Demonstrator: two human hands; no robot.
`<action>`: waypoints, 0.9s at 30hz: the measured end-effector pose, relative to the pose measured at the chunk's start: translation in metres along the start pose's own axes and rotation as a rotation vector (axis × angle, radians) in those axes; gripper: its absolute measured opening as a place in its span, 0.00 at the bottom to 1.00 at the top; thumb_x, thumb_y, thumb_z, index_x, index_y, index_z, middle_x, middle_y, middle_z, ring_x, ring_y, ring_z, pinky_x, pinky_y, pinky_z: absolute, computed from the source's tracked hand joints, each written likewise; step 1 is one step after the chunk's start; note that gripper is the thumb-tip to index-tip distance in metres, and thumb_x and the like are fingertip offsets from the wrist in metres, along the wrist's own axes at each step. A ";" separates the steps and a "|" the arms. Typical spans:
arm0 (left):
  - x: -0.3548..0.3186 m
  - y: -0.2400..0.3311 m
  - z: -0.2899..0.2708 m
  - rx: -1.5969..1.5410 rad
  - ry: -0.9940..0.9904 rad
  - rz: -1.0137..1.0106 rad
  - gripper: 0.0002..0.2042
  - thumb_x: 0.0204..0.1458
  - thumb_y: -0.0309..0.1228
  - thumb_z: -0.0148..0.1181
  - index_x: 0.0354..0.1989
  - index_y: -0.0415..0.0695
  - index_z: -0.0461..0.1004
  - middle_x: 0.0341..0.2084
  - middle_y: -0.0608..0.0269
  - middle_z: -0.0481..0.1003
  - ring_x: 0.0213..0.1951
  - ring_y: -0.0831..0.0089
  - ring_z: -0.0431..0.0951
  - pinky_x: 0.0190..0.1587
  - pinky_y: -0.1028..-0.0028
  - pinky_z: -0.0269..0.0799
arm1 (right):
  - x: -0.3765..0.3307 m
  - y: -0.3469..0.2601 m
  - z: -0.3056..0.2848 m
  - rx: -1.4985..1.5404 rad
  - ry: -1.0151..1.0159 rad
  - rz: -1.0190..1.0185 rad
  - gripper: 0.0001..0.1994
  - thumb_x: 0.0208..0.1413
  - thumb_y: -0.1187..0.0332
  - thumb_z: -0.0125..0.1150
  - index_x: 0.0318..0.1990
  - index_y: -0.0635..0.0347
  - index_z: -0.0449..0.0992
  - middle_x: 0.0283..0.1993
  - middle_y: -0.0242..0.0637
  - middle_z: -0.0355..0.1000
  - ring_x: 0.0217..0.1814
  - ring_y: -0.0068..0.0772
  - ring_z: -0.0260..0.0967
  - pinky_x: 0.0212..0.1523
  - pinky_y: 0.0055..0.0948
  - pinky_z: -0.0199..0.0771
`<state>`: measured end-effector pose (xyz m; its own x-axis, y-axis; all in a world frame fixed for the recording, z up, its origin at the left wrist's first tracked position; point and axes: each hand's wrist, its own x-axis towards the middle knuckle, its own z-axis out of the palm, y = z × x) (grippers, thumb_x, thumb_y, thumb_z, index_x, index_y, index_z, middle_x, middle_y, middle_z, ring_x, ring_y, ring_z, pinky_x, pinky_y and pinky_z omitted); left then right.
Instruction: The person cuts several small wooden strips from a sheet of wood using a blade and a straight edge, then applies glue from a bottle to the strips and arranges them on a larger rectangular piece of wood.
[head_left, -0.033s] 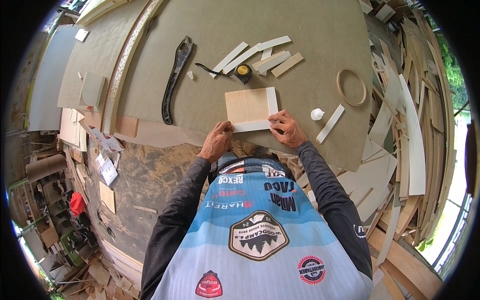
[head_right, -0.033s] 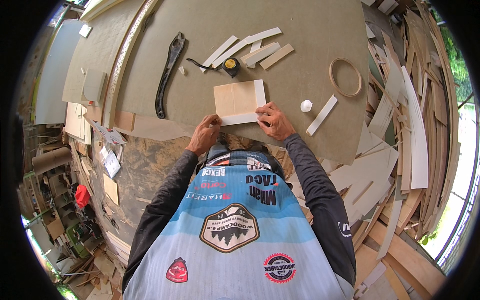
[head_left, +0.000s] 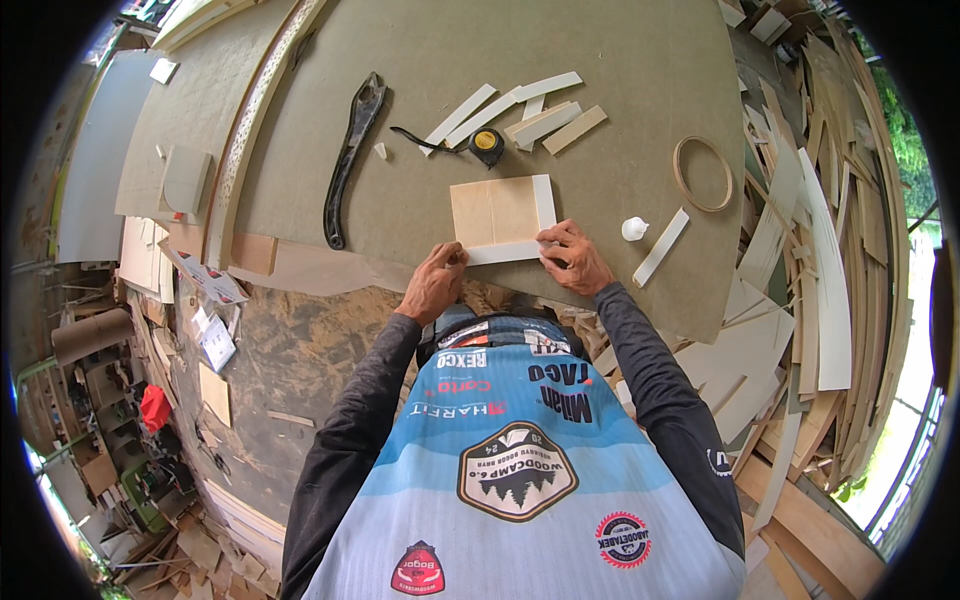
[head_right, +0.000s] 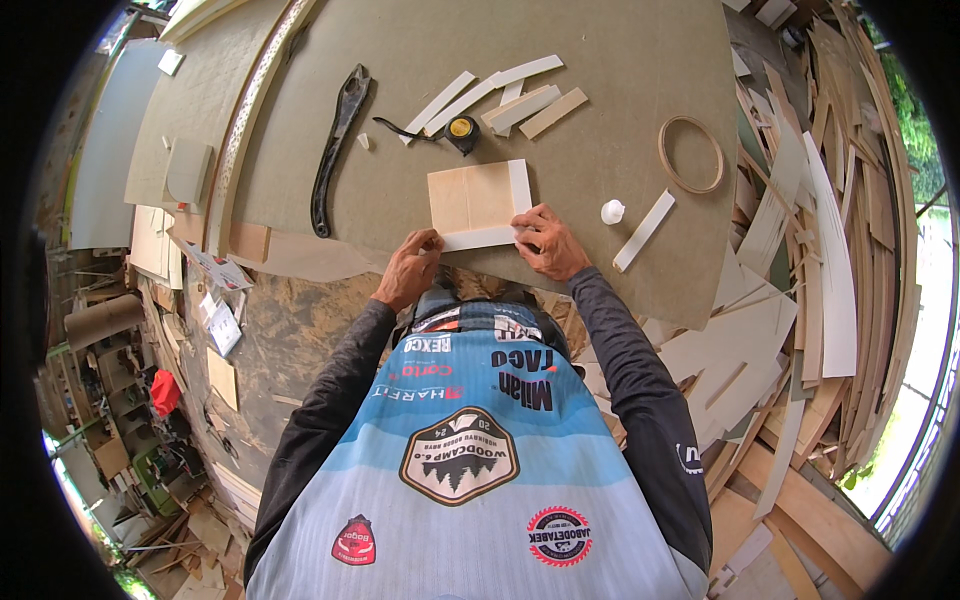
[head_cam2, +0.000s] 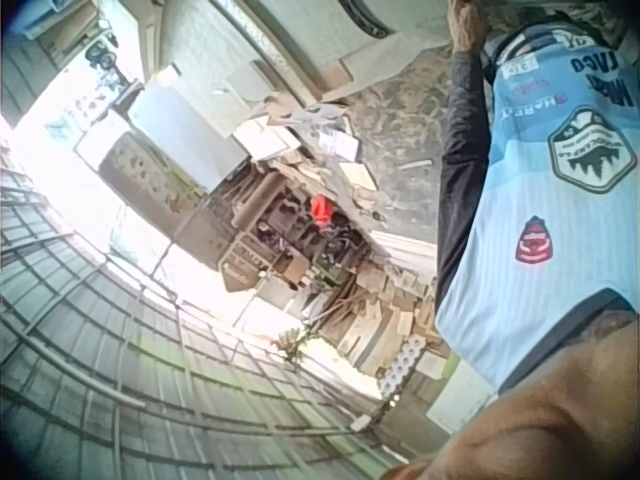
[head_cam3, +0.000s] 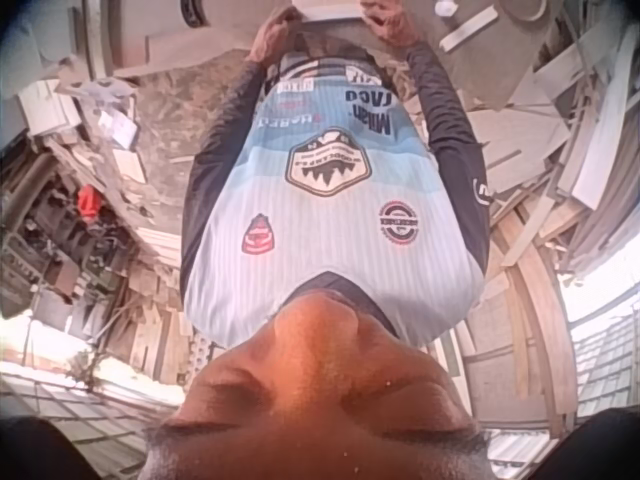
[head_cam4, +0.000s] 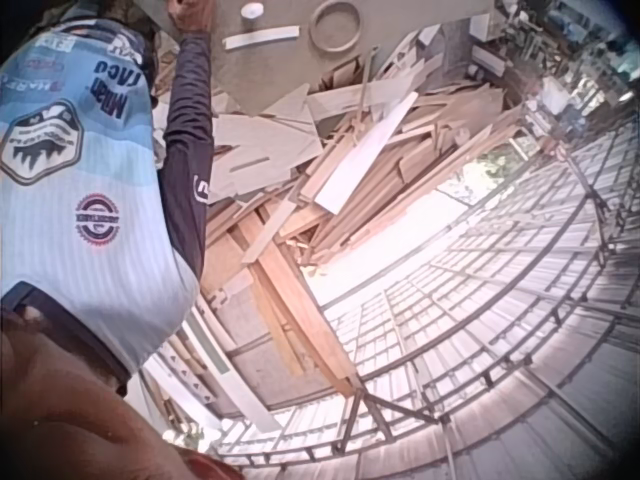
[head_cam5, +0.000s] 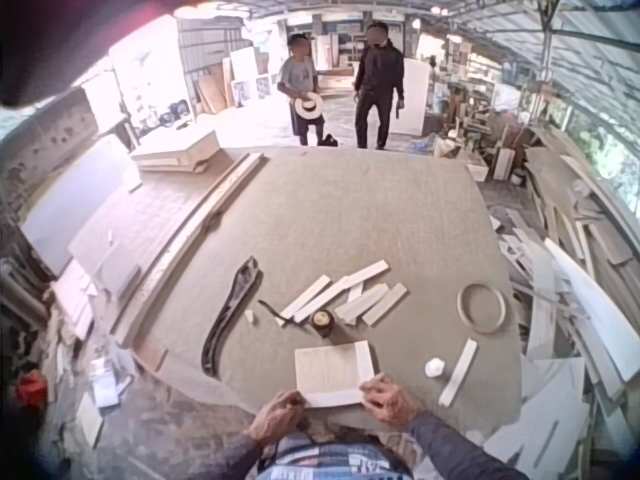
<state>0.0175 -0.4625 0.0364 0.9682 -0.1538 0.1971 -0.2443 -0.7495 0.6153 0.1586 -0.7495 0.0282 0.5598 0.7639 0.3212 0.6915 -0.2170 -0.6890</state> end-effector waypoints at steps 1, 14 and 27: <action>0.000 -0.001 0.000 -0.003 0.000 0.008 0.07 0.58 0.24 0.57 0.39 0.33 0.79 0.45 0.53 0.73 0.47 0.57 0.76 0.49 0.63 0.76 | 0.000 0.000 0.000 -0.001 -0.002 -0.002 0.06 0.46 0.77 0.70 0.33 0.62 0.80 0.48 0.35 0.77 0.54 0.42 0.69 0.56 0.37 0.74; 0.005 0.004 -0.009 0.250 -0.076 0.034 0.10 0.53 0.29 0.60 0.41 0.40 0.81 0.49 0.57 0.72 0.52 0.58 0.70 0.52 0.60 0.66 | 0.001 -0.011 -0.002 -0.071 0.029 -0.015 0.06 0.43 0.75 0.66 0.31 0.63 0.78 0.50 0.40 0.71 0.58 0.45 0.65 0.55 0.41 0.74; 0.006 0.005 -0.018 0.250 -0.258 0.109 0.19 0.50 0.29 0.59 0.50 0.33 0.75 0.52 0.52 0.72 0.54 0.57 0.70 0.59 0.59 0.64 | 0.004 -0.059 0.038 -0.507 -0.113 -0.014 0.22 0.48 0.69 0.60 0.53 0.64 0.76 0.55 0.39 0.72 0.60 0.39 0.66 0.63 0.40 0.65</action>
<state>0.0214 -0.4559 0.0541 0.9264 -0.3751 0.0325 -0.3573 -0.8489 0.3894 0.1027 -0.7112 0.0456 0.5154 0.8237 0.2363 0.8486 -0.4522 -0.2744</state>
